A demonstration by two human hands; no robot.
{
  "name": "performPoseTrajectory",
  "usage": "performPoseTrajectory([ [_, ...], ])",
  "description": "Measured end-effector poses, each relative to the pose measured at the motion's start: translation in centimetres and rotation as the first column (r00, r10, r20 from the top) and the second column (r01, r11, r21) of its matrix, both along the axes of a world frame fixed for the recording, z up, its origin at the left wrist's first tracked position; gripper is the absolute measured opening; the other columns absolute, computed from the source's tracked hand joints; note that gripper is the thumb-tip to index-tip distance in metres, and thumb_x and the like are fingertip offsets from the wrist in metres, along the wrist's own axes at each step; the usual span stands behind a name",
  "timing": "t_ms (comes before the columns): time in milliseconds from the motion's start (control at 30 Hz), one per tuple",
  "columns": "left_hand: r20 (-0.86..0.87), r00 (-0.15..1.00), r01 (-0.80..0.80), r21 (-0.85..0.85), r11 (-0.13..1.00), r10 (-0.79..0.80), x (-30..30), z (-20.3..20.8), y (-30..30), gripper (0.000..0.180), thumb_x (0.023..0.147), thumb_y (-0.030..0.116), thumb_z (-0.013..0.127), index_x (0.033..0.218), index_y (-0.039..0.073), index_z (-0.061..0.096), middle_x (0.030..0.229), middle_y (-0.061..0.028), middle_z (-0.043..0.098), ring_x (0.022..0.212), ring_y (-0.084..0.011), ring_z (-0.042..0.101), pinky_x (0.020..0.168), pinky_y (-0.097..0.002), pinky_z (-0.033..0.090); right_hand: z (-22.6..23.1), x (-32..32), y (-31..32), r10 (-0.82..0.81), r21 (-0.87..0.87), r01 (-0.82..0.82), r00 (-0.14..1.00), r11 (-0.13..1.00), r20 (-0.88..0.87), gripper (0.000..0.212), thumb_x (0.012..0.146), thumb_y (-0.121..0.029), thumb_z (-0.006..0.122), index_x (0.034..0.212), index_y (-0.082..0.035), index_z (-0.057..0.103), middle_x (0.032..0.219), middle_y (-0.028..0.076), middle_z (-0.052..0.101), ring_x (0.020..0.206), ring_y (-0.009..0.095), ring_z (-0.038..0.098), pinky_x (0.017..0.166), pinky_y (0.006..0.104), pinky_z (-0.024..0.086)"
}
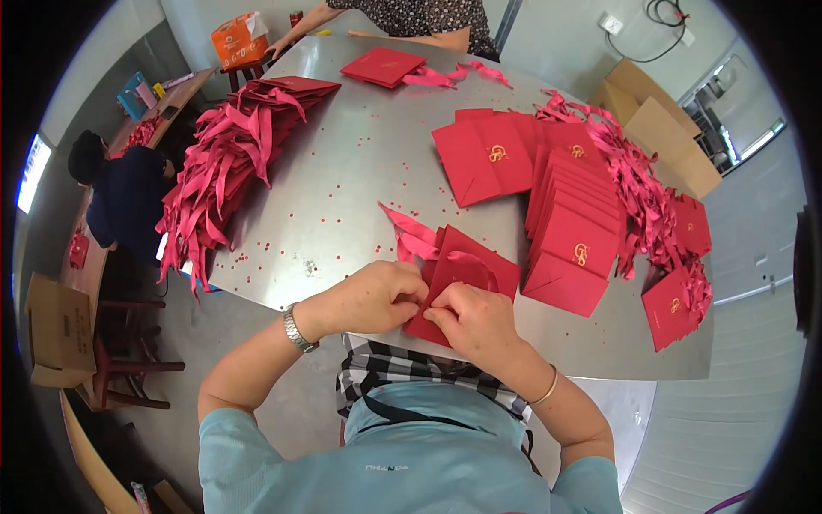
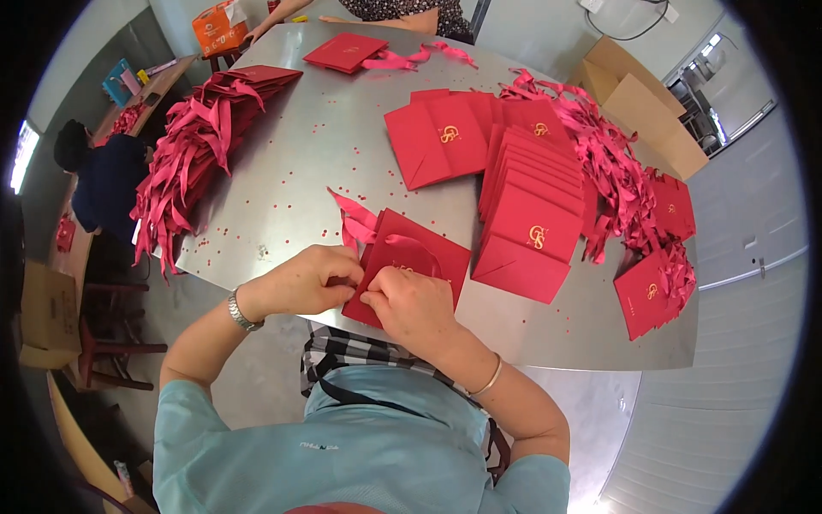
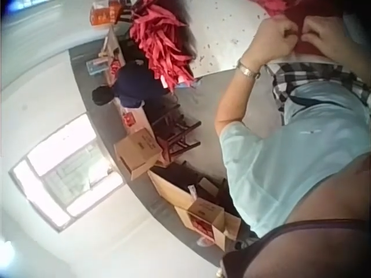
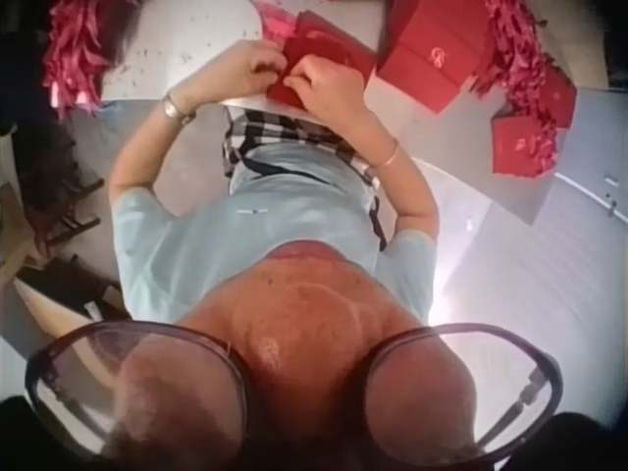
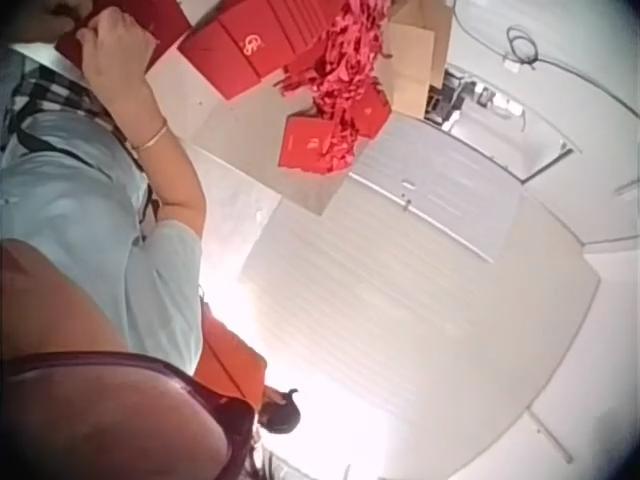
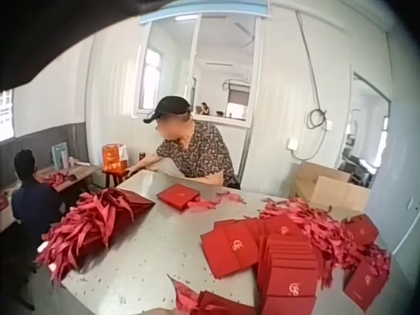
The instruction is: The person attaches ribbon handles to red paper bags by threading ribbons through the holes on each bag by hand.
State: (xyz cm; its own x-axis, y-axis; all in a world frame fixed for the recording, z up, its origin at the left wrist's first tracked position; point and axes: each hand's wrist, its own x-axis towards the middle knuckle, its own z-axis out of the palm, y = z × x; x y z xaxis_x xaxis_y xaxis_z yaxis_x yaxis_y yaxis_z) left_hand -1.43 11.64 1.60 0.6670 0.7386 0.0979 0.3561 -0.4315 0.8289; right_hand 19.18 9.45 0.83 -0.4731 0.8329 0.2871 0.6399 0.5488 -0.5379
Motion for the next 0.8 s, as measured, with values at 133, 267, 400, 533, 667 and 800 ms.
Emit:
performPoseTrajectory([
  [133, -0.017, 0.994, -0.103, 0.134, 0.986, 0.106, 0.6, -1.1, -0.2, 0.010, 0.074, 0.003, 0.063, 0.084, 0.002, 0.063, 0.078, -0.0119, 0.057, 0.070, -0.0308, 0.059, 0.062, -0.0388, 0.047, 0.2, 0.2, 0.2, 0.041, 0.015, -0.041, 0.998, 0.999, -0.042, 0.018, 0.077, -0.021, 0.074, 0.076, -0.008, 0.061, 0.069, 0.007, 0.065, 0.064, 0.025, 0.065, 0.054, 0.0368, 0.049],
  [267, -0.028, 0.990, -0.132, 0.176, 0.975, 0.139, 1.1, -1.6, -0.8, 0.007, 0.076, 0.005, 0.061, 0.082, 0.004, 0.062, 0.082, -0.0127, 0.059, 0.076, -0.0335, 0.060, 0.067, -0.0424, 0.048, 0.6, 1.0, -0.5, 0.092, 0.092, -0.095, 0.995, 0.991, 0.036, 0.019, 0.076, -0.024, 0.075, 0.082, -0.010, 0.062, 0.072, 0.004, 0.066, 0.065, 0.022, 0.065, 0.055, 0.0353, 0.049],
  [400, -0.193, 0.951, -0.179, 0.299, 0.937, 0.243, 0.5, -2.6, -0.8, 0.004, 0.077, 0.008, 0.060, 0.081, 0.007, 0.061, 0.088, -0.0124, 0.061, 0.083, -0.0339, 0.062, 0.069, -0.0455, 0.050, 2.6, 1.7, -1.2, 0.134, 0.206, -0.200, 0.946, 0.958, 0.294, 0.032, 0.072, -0.022, 0.077, 0.097, -0.008, 0.064, 0.076, 0.006, 0.065, 0.067, 0.023, 0.063, 0.060, 0.0354, 0.048],
  [533, -0.244, 0.918, -0.193, 0.413, 0.890, 0.312, -0.8, -2.5, -0.7, 0.011, 0.074, 0.006, 0.059, 0.084, 0.007, 0.058, 0.084, -0.0131, 0.058, 0.080, -0.0360, 0.059, 0.066, -0.0452, 0.048, 2.9, 2.3, -1.4, 0.186, 0.459, -0.321, 0.930, 0.828, 0.316, 0.037, 0.072, -0.015, 0.074, 0.106, -0.006, 0.064, 0.099, 0.009, 0.063, 0.092, 0.029, 0.058, 0.087, 0.0422, 0.044],
  [667, -0.139, 0.932, -0.290, 0.269, 0.919, 0.335, -1.3, -2.3, 0.2, 0.010, 0.076, -0.002, 0.057, 0.085, 0.001, 0.059, 0.083, -0.0146, 0.059, 0.077, -0.0349, 0.059, 0.067, -0.0396, 0.047, 0.9, 4.0, -1.6, 0.040, 0.384, -0.036, 0.999, 0.922, -0.002, 0.038, 0.070, -0.012, 0.075, 0.105, -0.004, 0.063, 0.106, 0.008, 0.064, 0.099, 0.028, 0.058, 0.092, 0.0419, 0.042],
  [800, -0.150, 0.937, -0.283, 0.194, 0.939, 0.314, -1.3, -2.5, 0.7, 0.009, 0.077, -0.003, 0.057, 0.085, 0.001, 0.059, 0.082, -0.0137, 0.060, 0.075, -0.0328, 0.059, 0.066, -0.0376, 0.047, -2.3, 5.4, -2.2, -0.128, -0.023, 0.129, 0.991, 0.991, 0.040, 0.113, 0.069, -0.032, 0.082, 0.150, 0.005, 0.013, 0.134, 0.023, 0.046, 0.122, 0.036, 0.046, 0.100, 0.0448, 0.037],
])
